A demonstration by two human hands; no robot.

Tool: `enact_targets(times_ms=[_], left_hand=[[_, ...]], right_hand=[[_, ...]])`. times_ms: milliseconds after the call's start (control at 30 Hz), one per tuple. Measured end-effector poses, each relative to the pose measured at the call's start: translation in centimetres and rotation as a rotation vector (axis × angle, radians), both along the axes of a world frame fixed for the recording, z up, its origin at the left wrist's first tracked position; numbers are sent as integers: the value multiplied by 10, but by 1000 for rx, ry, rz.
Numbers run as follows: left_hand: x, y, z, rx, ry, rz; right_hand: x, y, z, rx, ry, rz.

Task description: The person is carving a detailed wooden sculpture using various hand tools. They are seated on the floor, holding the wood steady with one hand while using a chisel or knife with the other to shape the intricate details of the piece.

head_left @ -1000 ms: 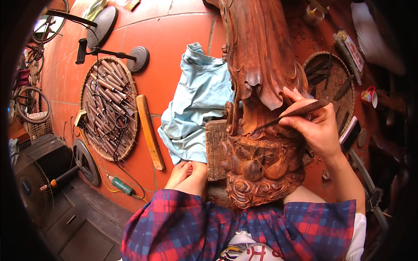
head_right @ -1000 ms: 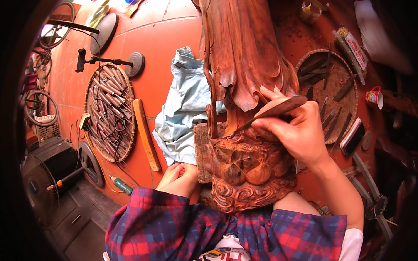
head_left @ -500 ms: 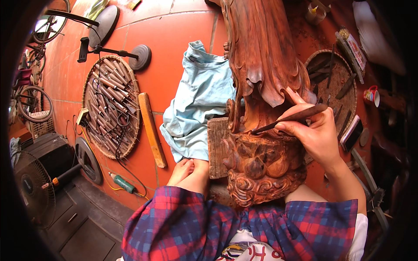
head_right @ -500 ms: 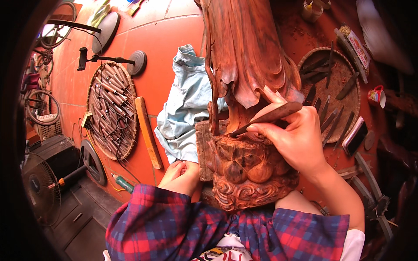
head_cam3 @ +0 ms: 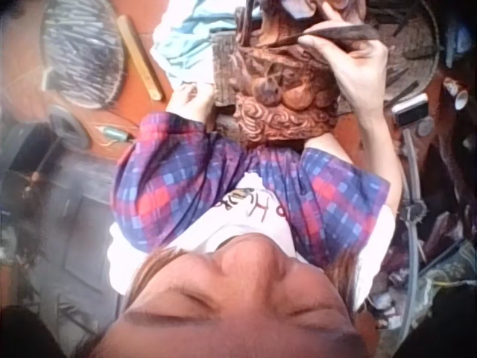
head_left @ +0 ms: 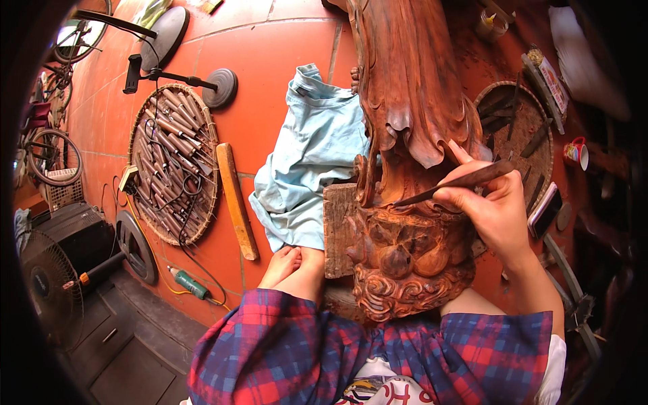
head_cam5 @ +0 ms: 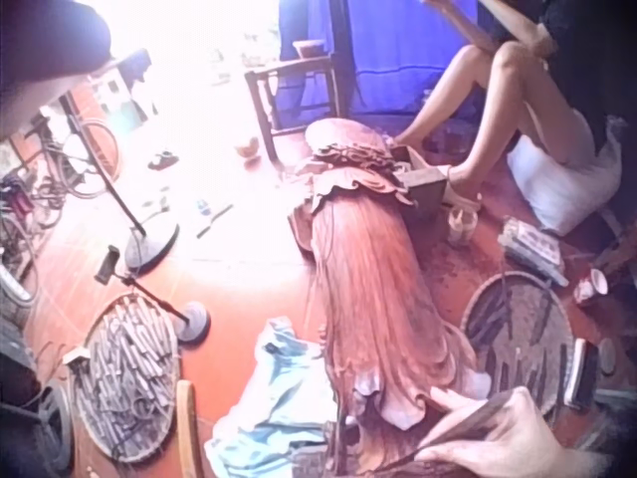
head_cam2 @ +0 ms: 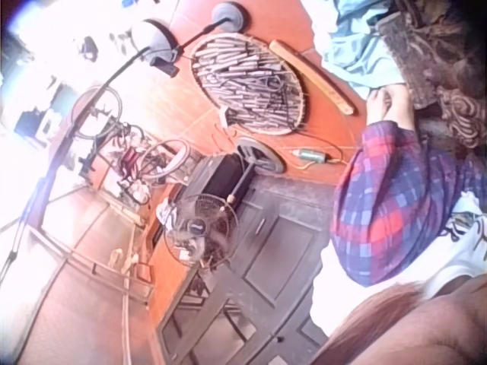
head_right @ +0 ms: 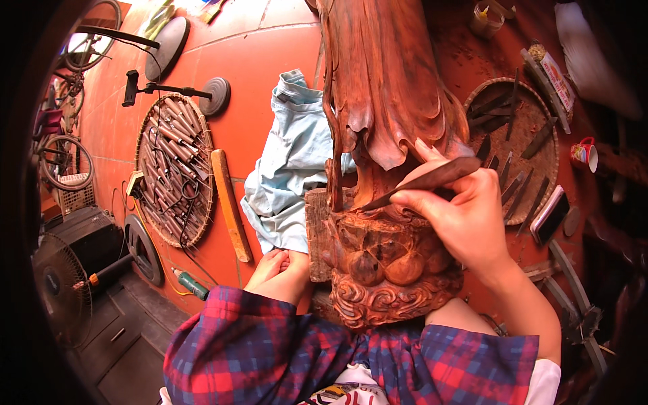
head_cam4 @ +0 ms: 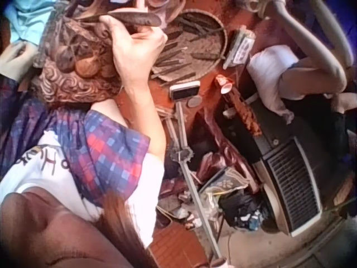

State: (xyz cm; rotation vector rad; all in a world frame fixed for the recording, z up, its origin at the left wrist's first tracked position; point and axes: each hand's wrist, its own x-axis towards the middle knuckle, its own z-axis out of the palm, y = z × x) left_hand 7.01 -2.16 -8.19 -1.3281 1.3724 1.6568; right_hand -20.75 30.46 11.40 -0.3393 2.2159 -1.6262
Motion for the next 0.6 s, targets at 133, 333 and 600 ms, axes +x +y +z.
enact_targets(times_ms=[133,333,600], left_hand=[[4,-2,-4,-5,-4,-12],[-1,-1,0,17,3,-22],[-6,3,8,-16,13,-34]], right_hand=[[-2,4,-10,-8,28,-43],[0,2,3,48,130,140],[-19,10,7,36,195,258]])
